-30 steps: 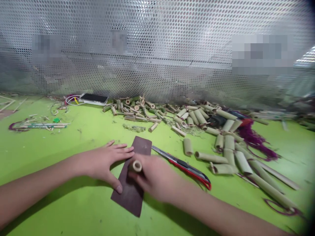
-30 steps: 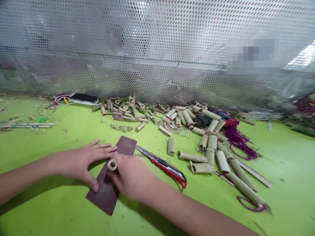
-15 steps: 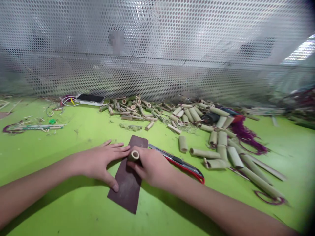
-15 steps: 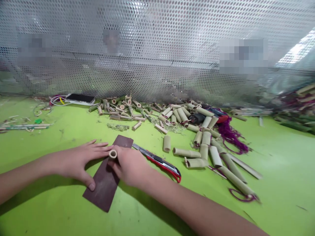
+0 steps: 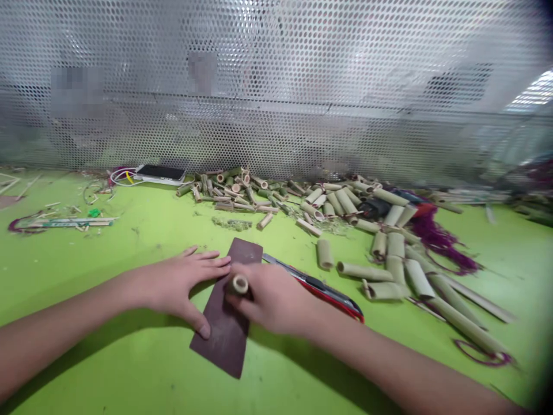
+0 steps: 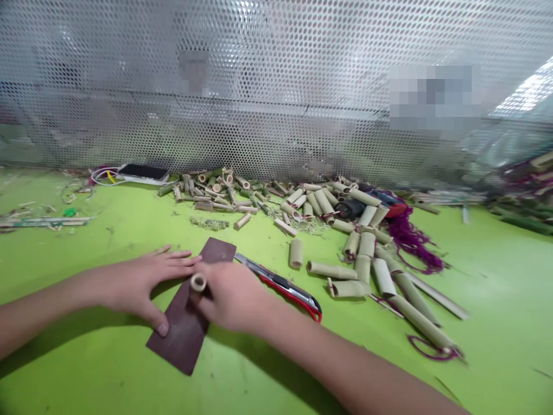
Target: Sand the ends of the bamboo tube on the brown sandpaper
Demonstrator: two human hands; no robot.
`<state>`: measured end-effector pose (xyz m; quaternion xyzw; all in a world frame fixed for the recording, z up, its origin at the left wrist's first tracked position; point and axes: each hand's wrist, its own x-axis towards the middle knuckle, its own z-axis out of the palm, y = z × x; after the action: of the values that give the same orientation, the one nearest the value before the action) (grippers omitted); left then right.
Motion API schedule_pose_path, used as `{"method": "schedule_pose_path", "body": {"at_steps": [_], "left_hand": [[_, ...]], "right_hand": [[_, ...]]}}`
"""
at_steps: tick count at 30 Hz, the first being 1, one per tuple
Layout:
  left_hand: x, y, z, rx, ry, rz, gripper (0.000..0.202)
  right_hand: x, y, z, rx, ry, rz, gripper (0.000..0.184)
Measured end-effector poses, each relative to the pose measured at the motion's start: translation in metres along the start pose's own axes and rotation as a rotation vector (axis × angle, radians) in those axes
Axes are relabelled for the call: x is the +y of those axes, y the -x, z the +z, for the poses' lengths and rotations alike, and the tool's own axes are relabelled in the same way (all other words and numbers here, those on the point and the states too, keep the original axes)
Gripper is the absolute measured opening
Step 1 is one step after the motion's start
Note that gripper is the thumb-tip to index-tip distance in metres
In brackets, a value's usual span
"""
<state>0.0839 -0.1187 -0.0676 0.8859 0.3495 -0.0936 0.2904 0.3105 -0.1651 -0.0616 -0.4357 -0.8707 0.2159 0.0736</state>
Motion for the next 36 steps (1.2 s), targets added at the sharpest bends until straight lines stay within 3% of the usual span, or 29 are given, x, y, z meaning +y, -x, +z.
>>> {"method": "schedule_pose_path", "body": {"at_steps": [2,6,10,14,18,22,26,30,34,36], "left_hand": [[0.0006,0.0001,0.0,-0.006,-0.004,-0.007,0.116],[-0.0007,0.0008,0.0009,0.006,-0.015,0.013,0.11],[-0.0042,0.0004,0.0021,0.007,-0.014,0.02,0.113],[-0.0045,-0.0001,0.0021,0.014,-0.013,0.035,0.114],[-0.0007,0.0007,0.0001,0.0,-0.009,0.008,0.113],[-0.0004,0.001,-0.0002,0.006,0.003,0.02,0.112],[-0.0007,0.0009,-0.0001,0.008,0.002,0.012,0.115],[-0.0005,0.0009,0.0004,-0.003,-0.002,0.0,0.117],[-0.0043,0.0004,0.0037,0.006,0.009,0.004,0.119],[-0.0067,0.0,0.0056,0.023,0.011,0.026,0.117]], "right_hand": [[-0.0002,-0.0002,-0.0002,0.039,0.018,0.06,0.007],[-0.0023,0.001,0.0003,-0.117,-0.096,-0.04,0.012],[-0.003,-0.0002,0.0027,0.048,-0.032,0.079,0.008],[-0.0037,-0.0007,0.006,-0.083,-0.096,-0.021,0.006],[-0.0047,-0.0016,0.0052,0.023,-0.054,0.084,0.004],[-0.0062,-0.0017,0.0022,-0.138,-0.088,0.013,0.004],[-0.0049,-0.002,-0.0004,0.002,-0.053,0.13,0.004],[-0.0066,-0.0004,0.0011,-0.146,-0.14,-0.005,0.007],[-0.0074,-0.0009,0.0037,-0.01,-0.09,0.114,0.006],[-0.0078,-0.0006,0.0053,-0.044,-0.11,0.059,0.007]]}}
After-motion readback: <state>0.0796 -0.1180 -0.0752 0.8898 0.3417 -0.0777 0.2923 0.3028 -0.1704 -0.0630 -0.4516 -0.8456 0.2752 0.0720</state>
